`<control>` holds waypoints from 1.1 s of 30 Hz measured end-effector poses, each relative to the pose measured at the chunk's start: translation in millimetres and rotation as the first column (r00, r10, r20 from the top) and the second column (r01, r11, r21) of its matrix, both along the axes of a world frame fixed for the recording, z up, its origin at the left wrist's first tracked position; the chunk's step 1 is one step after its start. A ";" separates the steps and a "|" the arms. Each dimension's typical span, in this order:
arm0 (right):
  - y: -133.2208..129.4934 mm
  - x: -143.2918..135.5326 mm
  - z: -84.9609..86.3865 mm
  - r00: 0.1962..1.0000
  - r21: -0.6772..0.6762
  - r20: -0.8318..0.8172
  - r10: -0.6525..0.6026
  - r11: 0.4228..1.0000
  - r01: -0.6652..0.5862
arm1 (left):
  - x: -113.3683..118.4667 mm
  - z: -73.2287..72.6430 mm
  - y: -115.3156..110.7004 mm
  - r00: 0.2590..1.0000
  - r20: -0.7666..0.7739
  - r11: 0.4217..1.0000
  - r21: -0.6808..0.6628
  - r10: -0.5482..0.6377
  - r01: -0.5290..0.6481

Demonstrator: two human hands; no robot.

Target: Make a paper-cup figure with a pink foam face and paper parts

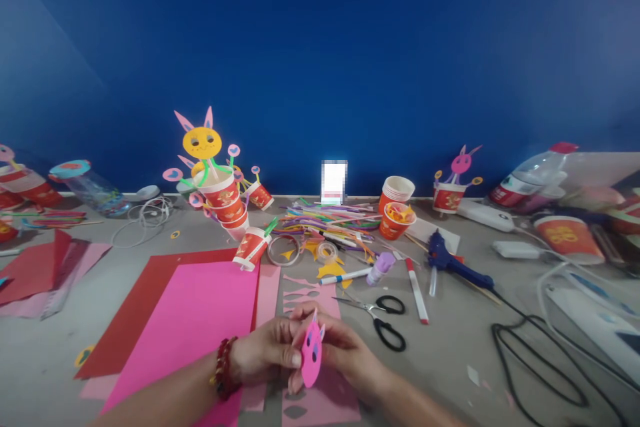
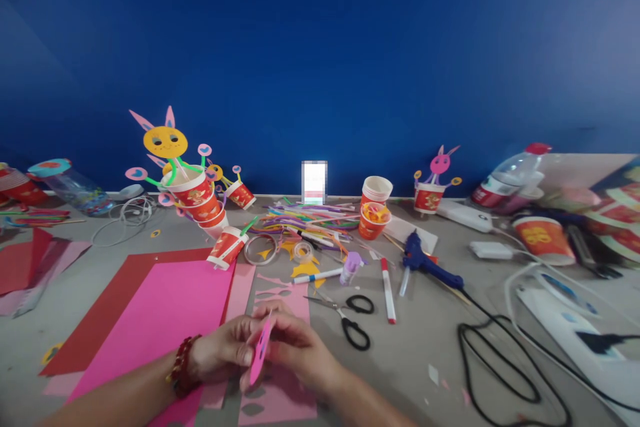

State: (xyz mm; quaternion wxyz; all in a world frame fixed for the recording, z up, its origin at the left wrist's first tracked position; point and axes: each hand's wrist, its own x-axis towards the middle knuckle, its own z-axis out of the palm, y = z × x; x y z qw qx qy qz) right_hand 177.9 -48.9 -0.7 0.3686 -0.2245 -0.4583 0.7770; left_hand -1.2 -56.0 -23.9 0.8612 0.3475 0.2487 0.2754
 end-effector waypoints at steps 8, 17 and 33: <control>15.4 9.4 0.4 0.961 0.243 0.191 -0.203 0.958 0.154 | -6.8 9.7 13.5 0.981 -0.162 0.994 0.028 0.105 -0.102; 26.9 22.0 -6.8 0.834 0.472 0.331 -0.442 0.843 0.260 | -9.6 4.7 16.3 0.853 -0.268 0.862 0.383 0.447 -0.332; 19.0 43.3 -14.9 0.607 0.455 0.717 -0.342 0.890 -0.036 | -19.3 17.6 17.3 0.601 -0.443 0.668 0.713 0.666 -0.215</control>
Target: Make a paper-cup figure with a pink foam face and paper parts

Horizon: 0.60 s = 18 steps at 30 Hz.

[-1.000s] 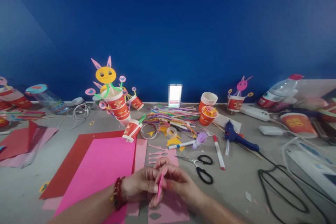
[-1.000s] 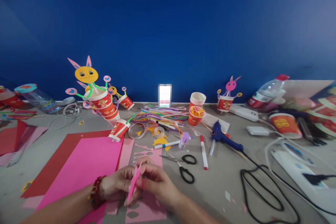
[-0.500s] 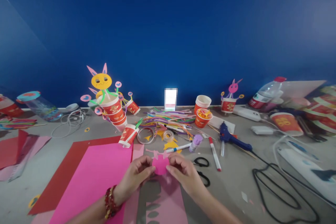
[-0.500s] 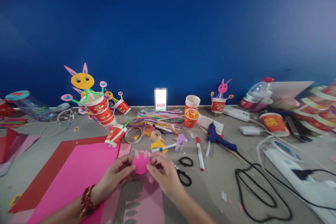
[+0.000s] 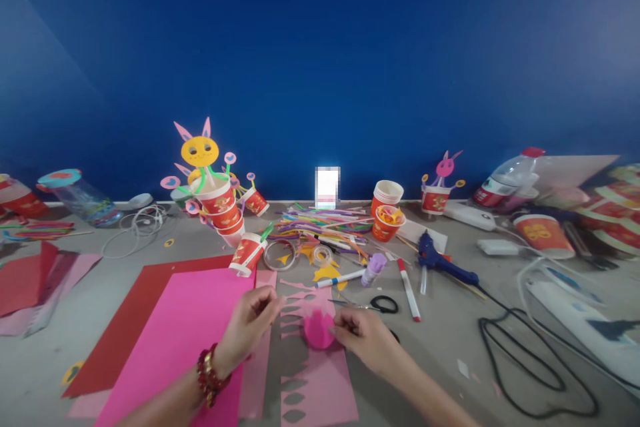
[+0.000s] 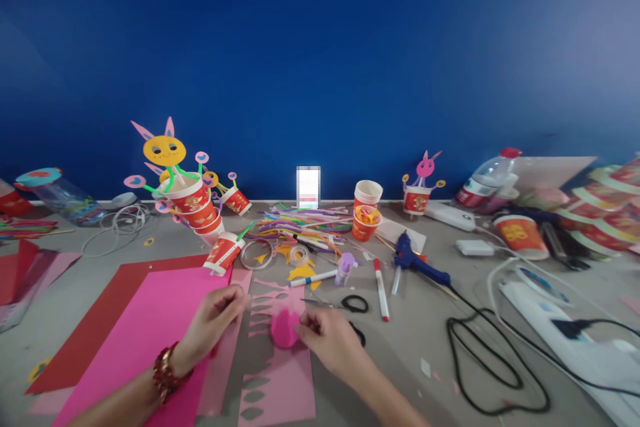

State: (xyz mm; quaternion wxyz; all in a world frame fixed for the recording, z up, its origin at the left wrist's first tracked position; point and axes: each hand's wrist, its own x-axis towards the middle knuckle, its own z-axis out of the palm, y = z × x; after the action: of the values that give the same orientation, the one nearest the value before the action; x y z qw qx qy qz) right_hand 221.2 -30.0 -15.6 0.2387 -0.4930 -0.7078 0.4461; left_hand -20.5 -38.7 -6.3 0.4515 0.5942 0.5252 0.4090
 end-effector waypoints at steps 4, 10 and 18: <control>-4.4 -1.5 5.9 0.978 0.082 0.206 -0.017 0.997 0.000 | -0.9 1.3 -1.7 0.999 -0.011 0.996 0.080 0.036 -0.035; -5.8 -6.1 9.4 0.900 0.196 0.432 -0.055 0.980 -0.034 | -0.4 -5.7 -3.1 0.995 -0.095 0.990 0.136 0.042 -0.028; -6.7 -2.2 13.8 0.884 0.202 0.467 -0.036 0.977 -0.067 | -3.0 -0.2 -1.8 0.993 -0.047 0.974 0.205 0.105 -0.094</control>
State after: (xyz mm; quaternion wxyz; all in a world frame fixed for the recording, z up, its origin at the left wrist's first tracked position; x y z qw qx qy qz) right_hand 219.0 -36.6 -1.8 0.1087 -0.5517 -0.7920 0.2377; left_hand -23.5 -40.5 -6.5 0.3524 0.6213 0.5229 0.4651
